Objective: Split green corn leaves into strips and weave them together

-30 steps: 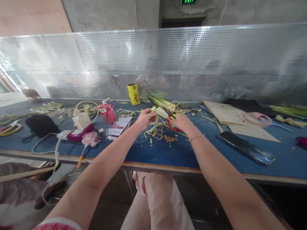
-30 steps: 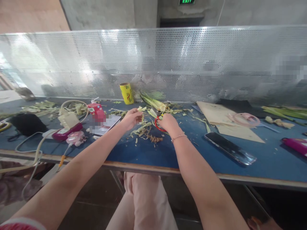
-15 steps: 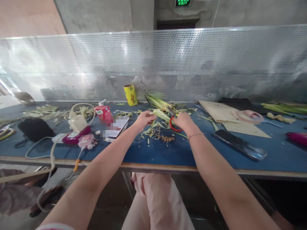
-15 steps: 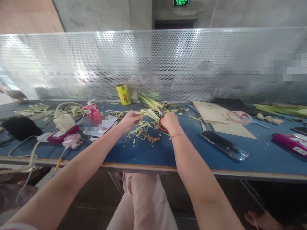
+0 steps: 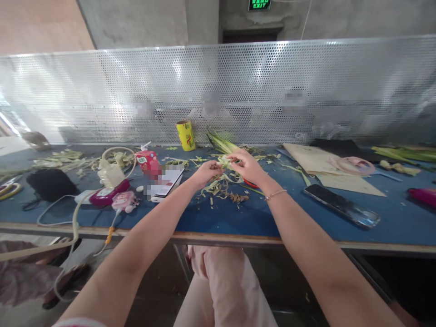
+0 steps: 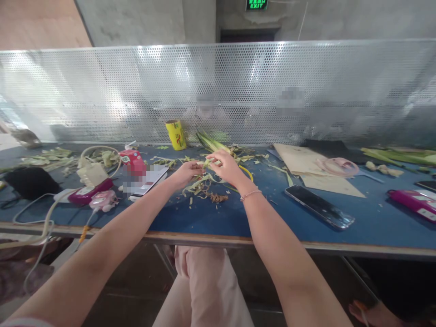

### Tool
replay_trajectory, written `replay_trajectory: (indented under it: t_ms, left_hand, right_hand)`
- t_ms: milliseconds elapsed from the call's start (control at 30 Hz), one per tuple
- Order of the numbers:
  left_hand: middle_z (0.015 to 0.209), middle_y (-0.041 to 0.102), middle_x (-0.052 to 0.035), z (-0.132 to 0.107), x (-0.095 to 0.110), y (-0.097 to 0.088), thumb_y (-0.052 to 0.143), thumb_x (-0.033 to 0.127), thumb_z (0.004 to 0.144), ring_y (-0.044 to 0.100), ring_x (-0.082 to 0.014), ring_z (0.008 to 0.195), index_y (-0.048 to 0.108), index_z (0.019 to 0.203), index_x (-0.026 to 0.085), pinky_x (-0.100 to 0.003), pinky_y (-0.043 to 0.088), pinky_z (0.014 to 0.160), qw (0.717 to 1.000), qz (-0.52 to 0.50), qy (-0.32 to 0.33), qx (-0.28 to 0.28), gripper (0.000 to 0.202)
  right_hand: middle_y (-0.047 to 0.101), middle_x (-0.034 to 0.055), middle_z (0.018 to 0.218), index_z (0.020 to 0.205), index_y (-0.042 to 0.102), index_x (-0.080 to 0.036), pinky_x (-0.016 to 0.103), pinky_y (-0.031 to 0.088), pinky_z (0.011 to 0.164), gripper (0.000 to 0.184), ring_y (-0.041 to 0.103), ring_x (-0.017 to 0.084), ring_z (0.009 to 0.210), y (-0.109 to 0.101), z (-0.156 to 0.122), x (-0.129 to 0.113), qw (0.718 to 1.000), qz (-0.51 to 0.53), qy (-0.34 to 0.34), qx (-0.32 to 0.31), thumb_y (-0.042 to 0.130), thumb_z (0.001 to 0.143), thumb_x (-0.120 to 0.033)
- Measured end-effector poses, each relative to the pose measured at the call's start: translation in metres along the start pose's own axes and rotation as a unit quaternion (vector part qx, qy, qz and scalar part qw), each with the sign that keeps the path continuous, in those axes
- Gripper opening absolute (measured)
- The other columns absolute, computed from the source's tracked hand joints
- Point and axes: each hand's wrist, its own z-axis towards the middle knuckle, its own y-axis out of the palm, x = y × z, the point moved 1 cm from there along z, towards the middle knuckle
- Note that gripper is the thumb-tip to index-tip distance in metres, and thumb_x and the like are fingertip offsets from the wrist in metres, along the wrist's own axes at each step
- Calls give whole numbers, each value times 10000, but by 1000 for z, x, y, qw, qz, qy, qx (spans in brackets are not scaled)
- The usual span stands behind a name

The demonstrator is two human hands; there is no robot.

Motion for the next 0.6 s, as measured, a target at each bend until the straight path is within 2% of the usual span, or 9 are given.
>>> replay_trajectory:
  t_ms: [100, 233, 367, 500, 600]
  left_hand:
    - [576, 519, 35, -1, 1, 1, 713, 92, 615, 494, -63, 525, 545, 683, 127, -226, 397, 556, 1000, 11, 8, -2, 185]
    - [544, 509, 46, 0, 0, 0, 723, 122, 614, 468, -50, 490, 520, 659, 130, -212, 362, 527, 999, 39, 17, -12, 208]
    - [532, 513, 48, 2, -2, -2, 735, 128, 613, 474, -48, 474, 503, 666, 135, -205, 345, 508, 999, 30, 10, -16, 238]
    - [576, 558, 33, 1, 1, -2, 728, 104, 621, 542, -63, 540, 531, 705, 123, -226, 428, 600, 999, -29, -26, -21, 215]
    - [622, 604, 13, -1, 4, -2, 716, 52, 614, 587, -80, 587, 565, 783, 114, -259, 470, 677, 996, -64, -65, -10, 235]
  right_hand:
    - [575, 101, 1056, 947, 654, -175, 307, 517, 723, 221, 580, 181, 912, 1, 0, 1, 1000, -30, -2, -3, 553, 800, -306]
    - [618, 93, 979, 902, 666, -170, 306, 519, 700, 173, 596, 175, 839, 4, 1, 5, 998, -69, -10, -5, 554, 797, -249]
    - [662, 82, 911, 867, 673, -172, 332, 515, 732, 155, 614, 170, 772, 8, 2, 5, 998, -51, -7, 19, 568, 793, -259]
    - [686, 61, 811, 930, 675, -178, 341, 507, 701, 215, 612, 167, 692, 10, 3, 8, 998, 8, 41, 46, 580, 790, -310]
    - [681, 49, 770, 901, 677, -182, 333, 498, 676, 214, 608, 168, 675, 10, 5, 16, 995, 30, 63, 68, 593, 776, -335]
